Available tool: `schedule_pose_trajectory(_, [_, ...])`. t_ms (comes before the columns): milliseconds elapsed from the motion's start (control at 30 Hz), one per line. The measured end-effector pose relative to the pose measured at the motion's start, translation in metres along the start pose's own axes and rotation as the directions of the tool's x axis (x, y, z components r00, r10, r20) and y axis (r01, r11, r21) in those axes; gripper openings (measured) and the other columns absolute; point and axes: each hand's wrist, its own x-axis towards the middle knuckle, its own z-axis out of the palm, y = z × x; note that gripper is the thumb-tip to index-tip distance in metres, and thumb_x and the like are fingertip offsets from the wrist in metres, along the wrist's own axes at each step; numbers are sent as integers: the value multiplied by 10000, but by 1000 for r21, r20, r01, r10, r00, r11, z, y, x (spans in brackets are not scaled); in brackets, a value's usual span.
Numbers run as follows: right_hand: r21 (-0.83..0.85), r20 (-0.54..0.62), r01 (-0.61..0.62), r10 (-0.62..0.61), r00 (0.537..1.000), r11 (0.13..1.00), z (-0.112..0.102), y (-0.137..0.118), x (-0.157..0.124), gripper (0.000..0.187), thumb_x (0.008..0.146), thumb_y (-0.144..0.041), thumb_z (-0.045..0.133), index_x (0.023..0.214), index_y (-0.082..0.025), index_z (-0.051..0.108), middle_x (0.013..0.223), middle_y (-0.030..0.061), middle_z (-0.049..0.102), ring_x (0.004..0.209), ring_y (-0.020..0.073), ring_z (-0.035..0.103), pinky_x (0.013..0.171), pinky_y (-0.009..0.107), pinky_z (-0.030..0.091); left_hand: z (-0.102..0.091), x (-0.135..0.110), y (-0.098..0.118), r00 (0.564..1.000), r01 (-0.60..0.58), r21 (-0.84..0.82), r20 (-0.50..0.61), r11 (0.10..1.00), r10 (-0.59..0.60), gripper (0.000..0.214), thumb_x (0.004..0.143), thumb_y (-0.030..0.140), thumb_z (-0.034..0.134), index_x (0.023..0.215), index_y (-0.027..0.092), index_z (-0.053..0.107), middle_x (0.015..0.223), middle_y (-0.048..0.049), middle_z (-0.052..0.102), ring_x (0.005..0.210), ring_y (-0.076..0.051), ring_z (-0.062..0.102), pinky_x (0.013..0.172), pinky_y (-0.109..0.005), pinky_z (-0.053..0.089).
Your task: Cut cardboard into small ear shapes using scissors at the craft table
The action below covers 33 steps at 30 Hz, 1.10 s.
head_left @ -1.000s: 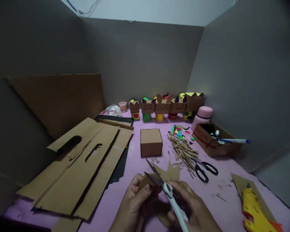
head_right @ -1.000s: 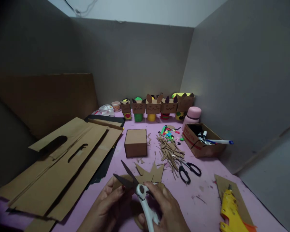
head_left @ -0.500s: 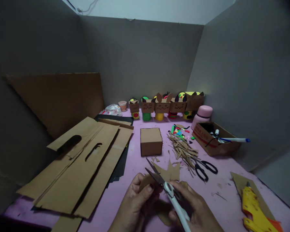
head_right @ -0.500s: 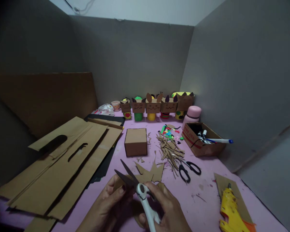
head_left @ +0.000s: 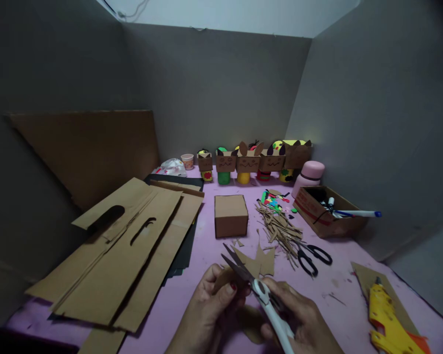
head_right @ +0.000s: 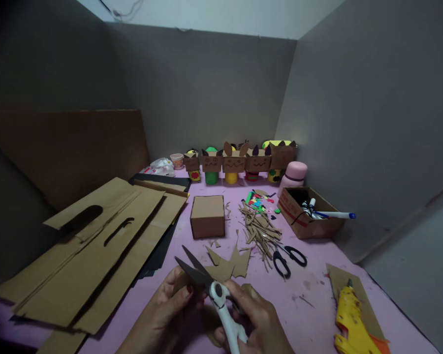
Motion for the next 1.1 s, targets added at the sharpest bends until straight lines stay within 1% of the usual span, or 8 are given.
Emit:
schedule_pose_trajectory(200, [10,16,2,-2,1000,1000,-4,1,1,537,755,-239,682,1274,-279,550,813,46,646,700,195,626,621,272,534,-2,1,-1,1000,17,27,-19,999,-17,281,673,228,791,905,200,635,753,6,610,787,-165,596,710,-249,426])
schedule_pose_trajectory(333, [24,55,-56,55,997,998,-7,0,2,503,758,-281,684,1251,-267,580,767,39,635,646,190,608,611,283,534,-2,2,1,999,11,41,-46,999,-9,204,685,228,786,800,179,625,745,-8,653,722,-128,592,672,-217,426])
schedule_pose_trajectory(500, [65,69,-85,81,994,994,-7,-8,4,458,740,-330,679,1189,-252,633,754,43,640,600,184,583,546,272,521,-6,6,-1,996,11,44,-83,999,-8,269,595,223,846,680,159,599,656,-7,663,622,-113,603,582,-192,432])
schedule_pose_trajectory(700, [124,143,-243,225,964,962,-6,-18,7,351,760,-387,636,1051,-198,684,634,-7,570,544,148,507,521,256,479,-2,6,5,977,2,21,-212,1000,3,278,583,191,851,751,150,634,673,18,665,578,-80,606,576,-169,458])
schedule_pose_trajectory(767, [152,146,-272,251,957,950,-5,-14,7,368,755,-380,640,1069,-190,676,638,-3,597,575,165,546,543,261,495,0,5,8,968,-3,16,-253,1000,7,288,568,179,856,758,150,641,689,22,668,576,-79,610,583,-173,472])
schedule_pose_trajectory(833, [175,88,-264,252,964,948,-4,-7,7,455,734,-341,659,1161,-184,634,755,36,670,710,219,621,630,293,531,2,4,10,962,-17,20,-272,1000,22,292,554,171,860,761,152,655,707,22,671,586,-81,604,604,-186,486])
schedule_pose_trajectory(967, [202,6,-205,208,978,958,-2,-5,7,537,692,-254,676,1220,-189,598,1073,114,675,936,280,639,797,356,528,2,2,11,968,-60,61,-238,996,73,245,565,186,845,747,150,684,711,17,658,608,-83,561,592,-182,468])
schedule_pose_trajectory(1100, [217,59,-192,184,981,957,-1,-15,10,495,658,-220,659,1152,-209,629,902,88,661,748,225,647,633,309,548,0,3,11,974,-96,96,-194,991,113,192,605,199,810,757,164,698,694,11,650,576,-88,511,568,-191,434])
